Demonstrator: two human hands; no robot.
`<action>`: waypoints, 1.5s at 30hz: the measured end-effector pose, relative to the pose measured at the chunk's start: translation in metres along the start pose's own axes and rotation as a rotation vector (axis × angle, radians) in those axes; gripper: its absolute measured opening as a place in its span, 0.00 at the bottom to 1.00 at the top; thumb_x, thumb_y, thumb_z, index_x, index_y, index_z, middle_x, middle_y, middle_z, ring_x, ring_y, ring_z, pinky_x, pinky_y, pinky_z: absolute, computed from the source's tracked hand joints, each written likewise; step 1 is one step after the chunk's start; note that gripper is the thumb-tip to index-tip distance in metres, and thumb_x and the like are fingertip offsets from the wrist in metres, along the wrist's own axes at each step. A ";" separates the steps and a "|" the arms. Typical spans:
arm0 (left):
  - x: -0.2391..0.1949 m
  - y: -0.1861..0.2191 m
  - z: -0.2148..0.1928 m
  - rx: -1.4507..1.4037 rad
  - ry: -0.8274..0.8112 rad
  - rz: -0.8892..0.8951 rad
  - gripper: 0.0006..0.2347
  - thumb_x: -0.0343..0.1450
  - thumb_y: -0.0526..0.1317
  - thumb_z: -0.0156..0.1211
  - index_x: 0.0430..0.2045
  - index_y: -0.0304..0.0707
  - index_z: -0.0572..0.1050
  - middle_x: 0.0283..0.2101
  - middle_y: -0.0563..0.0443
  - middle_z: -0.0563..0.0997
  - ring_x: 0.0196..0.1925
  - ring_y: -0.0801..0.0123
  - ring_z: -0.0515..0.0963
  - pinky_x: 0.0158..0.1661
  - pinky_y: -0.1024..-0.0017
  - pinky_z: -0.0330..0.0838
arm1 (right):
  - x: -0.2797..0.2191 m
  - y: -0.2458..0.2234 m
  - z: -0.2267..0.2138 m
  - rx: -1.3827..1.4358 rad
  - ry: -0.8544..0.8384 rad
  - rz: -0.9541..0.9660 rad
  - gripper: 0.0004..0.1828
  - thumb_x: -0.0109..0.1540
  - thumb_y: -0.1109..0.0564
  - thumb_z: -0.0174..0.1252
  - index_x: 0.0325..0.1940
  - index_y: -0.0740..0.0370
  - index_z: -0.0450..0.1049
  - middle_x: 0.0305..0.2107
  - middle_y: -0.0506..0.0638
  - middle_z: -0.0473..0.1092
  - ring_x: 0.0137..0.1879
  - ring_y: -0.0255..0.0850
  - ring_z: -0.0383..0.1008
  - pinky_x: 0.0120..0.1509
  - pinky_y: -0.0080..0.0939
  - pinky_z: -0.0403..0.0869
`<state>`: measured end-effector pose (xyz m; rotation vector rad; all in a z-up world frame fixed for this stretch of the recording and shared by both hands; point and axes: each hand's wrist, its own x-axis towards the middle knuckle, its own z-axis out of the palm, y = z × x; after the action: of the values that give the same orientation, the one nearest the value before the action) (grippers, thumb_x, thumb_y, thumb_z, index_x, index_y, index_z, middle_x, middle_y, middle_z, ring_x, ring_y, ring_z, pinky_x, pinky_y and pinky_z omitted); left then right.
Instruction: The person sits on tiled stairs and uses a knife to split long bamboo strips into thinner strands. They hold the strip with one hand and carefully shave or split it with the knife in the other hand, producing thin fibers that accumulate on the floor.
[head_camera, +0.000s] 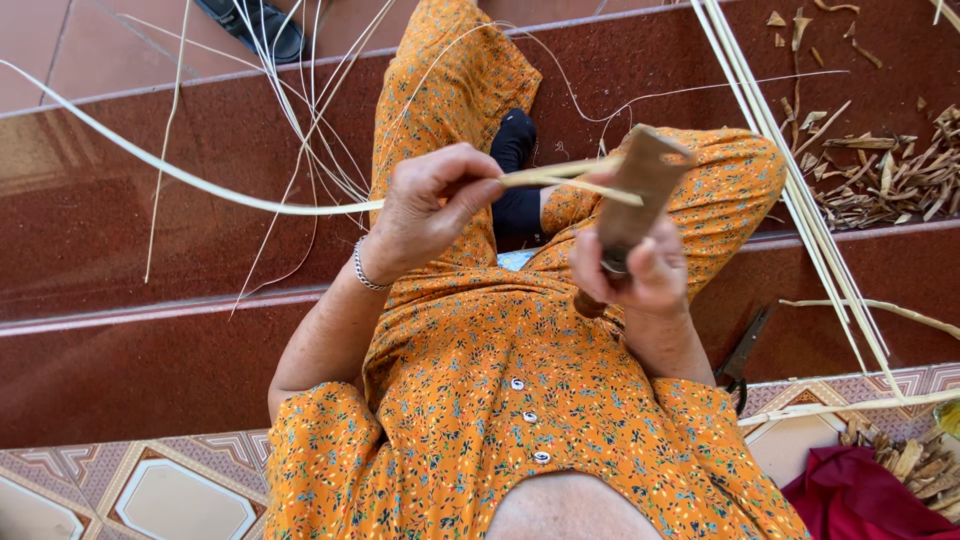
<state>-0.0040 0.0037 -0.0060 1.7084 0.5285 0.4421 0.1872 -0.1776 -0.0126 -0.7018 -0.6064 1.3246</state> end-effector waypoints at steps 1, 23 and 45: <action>0.001 -0.002 -0.001 -0.015 0.026 -0.039 0.02 0.75 0.28 0.65 0.38 0.31 0.78 0.31 0.51 0.77 0.32 0.77 0.73 0.34 0.77 0.69 | 0.001 -0.006 -0.004 0.056 -0.024 -0.027 0.44 0.69 0.36 0.55 0.76 0.64 0.45 0.14 0.48 0.63 0.14 0.31 0.60 0.19 0.36 0.58; 0.005 -0.010 0.015 0.078 0.080 0.138 0.03 0.74 0.28 0.66 0.37 0.31 0.77 0.35 0.51 0.79 0.34 0.76 0.78 0.35 0.77 0.72 | 0.006 -0.002 0.000 0.480 0.014 0.080 0.40 0.74 0.35 0.43 0.84 0.55 0.43 0.17 0.47 0.59 0.17 0.33 0.53 0.23 0.37 0.58; 0.006 -0.015 0.022 -0.058 0.017 0.055 0.02 0.74 0.29 0.64 0.36 0.31 0.77 0.33 0.54 0.75 0.33 0.79 0.72 0.34 0.78 0.66 | 0.014 -0.006 0.012 0.218 0.049 0.116 0.41 0.73 0.33 0.47 0.82 0.56 0.47 0.18 0.49 0.62 0.17 0.33 0.57 0.23 0.36 0.62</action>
<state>0.0117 -0.0081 -0.0249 1.6682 0.4778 0.5071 0.1842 -0.1635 -0.0004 -0.5953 -0.3792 1.4518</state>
